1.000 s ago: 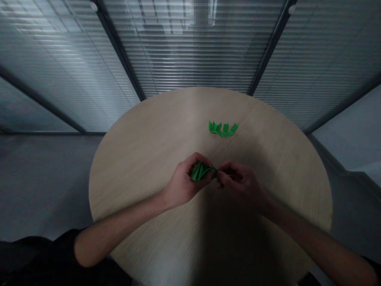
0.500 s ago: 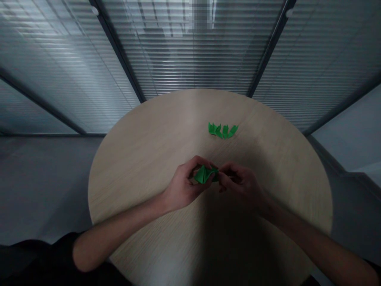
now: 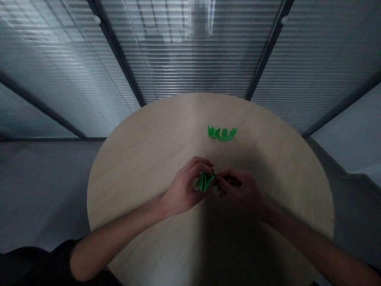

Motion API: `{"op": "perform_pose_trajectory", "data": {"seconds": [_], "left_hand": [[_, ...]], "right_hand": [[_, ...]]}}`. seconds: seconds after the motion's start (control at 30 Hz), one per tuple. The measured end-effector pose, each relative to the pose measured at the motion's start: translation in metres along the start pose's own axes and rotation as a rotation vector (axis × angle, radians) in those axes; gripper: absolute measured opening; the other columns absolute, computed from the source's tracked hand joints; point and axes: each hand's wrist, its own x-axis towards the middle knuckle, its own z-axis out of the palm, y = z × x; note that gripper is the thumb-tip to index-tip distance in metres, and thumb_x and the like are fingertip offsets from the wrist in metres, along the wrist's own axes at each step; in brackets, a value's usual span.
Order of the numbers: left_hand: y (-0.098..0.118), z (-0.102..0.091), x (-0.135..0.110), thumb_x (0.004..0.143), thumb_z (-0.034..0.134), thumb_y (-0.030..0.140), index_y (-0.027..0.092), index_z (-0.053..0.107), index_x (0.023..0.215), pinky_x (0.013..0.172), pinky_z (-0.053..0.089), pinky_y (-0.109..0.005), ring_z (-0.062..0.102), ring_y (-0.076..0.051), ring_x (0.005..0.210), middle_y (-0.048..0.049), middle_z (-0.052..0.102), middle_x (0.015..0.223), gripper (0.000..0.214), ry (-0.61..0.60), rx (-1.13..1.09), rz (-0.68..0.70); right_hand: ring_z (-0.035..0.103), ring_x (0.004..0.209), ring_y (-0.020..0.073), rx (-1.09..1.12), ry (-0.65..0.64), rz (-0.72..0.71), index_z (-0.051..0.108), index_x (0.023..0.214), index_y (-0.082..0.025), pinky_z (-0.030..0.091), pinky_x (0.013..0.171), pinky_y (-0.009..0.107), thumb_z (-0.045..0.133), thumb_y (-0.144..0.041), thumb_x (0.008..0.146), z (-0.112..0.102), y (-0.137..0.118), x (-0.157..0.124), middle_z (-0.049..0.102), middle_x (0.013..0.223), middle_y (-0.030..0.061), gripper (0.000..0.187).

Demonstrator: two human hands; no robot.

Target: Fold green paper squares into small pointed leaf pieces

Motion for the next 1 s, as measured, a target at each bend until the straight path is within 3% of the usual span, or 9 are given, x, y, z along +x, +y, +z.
{"op": "perform_pose_trajectory", "data": {"seconds": [0.17,0.63,1.0], "left_hand": [[0.0021,-0.0041,0.0025,0.086,0.067,0.008,0.019,0.06,0.099,0.092,0.057,-0.038,0.063,-0.022,0.111,-0.0111,0.061,0.119,0.019,-0.018,0.092,0.063],[0.0058,-0.0101,0.002,0.089,0.061,0.012,0.02,0.054,0.105,0.096,0.058,-0.044,0.06,-0.027,0.121,-0.016,0.052,0.133,0.019,-0.132,0.181,0.027],[0.0004,-0.0054,-0.0008,0.087,0.061,0.012,0.019,0.05,0.107,0.088,0.057,-0.042,0.063,-0.025,0.106,-0.0153,0.057,0.123,0.023,-0.132,0.173,0.01]], "right_hand": [[0.067,0.059,0.013,-0.115,-0.003,-0.034,0.074,0.089,-0.018,0.055,0.057,0.024,0.066,-0.038,0.096,-0.0009,0.001,-0.0003,0.07,0.07,0.0015,0.023],[0.066,0.062,0.0148,-0.247,-0.004,-0.09,0.072,0.092,-0.019,0.054,0.059,0.026,0.063,-0.036,0.097,-0.0013,-0.0016,-0.001,0.071,0.072,0.0015,0.02],[0.068,0.063,0.0152,-0.296,0.02,-0.133,0.073,0.09,-0.019,0.054,0.06,0.026,0.063,-0.035,0.096,-0.0014,-0.0022,0.0005,0.073,0.073,0.0017,0.02]]}}
